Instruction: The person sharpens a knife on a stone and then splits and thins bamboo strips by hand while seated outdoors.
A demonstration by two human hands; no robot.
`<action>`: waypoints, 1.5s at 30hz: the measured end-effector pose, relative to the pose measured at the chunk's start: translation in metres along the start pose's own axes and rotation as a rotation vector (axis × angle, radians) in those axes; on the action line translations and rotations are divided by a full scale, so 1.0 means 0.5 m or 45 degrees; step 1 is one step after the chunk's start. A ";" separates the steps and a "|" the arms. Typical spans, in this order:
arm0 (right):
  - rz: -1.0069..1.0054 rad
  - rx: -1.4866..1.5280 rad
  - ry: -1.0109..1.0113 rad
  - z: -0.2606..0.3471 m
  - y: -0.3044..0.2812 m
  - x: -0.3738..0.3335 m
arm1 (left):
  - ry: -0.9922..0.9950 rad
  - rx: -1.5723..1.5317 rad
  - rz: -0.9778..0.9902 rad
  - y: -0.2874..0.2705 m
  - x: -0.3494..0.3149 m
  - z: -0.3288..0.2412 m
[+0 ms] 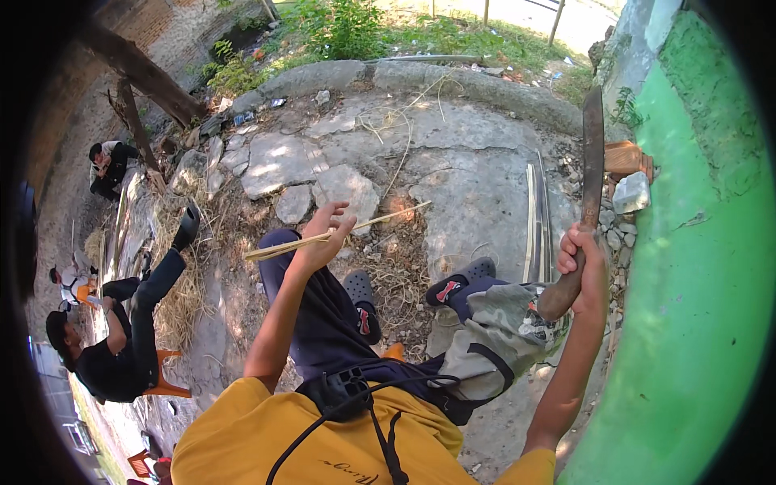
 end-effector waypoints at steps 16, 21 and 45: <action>0.014 -0.219 0.162 -0.216 0.093 -0.014 | -0.378 -1.033 0.019 -0.243 0.032 0.020; -0.153 -0.885 0.074 -0.490 0.045 0.124 | -0.257 -1.373 -0.157 -0.240 0.148 -0.013; 0.037 -1.387 0.671 -1.085 -0.094 0.425 | -0.434 -1.305 -1.087 -0.344 0.019 0.191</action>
Point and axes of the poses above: each hand's wrist, its own x-axis towards the middle knuckle, its own y-axis out of the palm, z = x × y, the point moved 1 cm from there along x, towards the middle knuckle, and after that the axes turned 13 degrees about x, right-handed, at the moved point
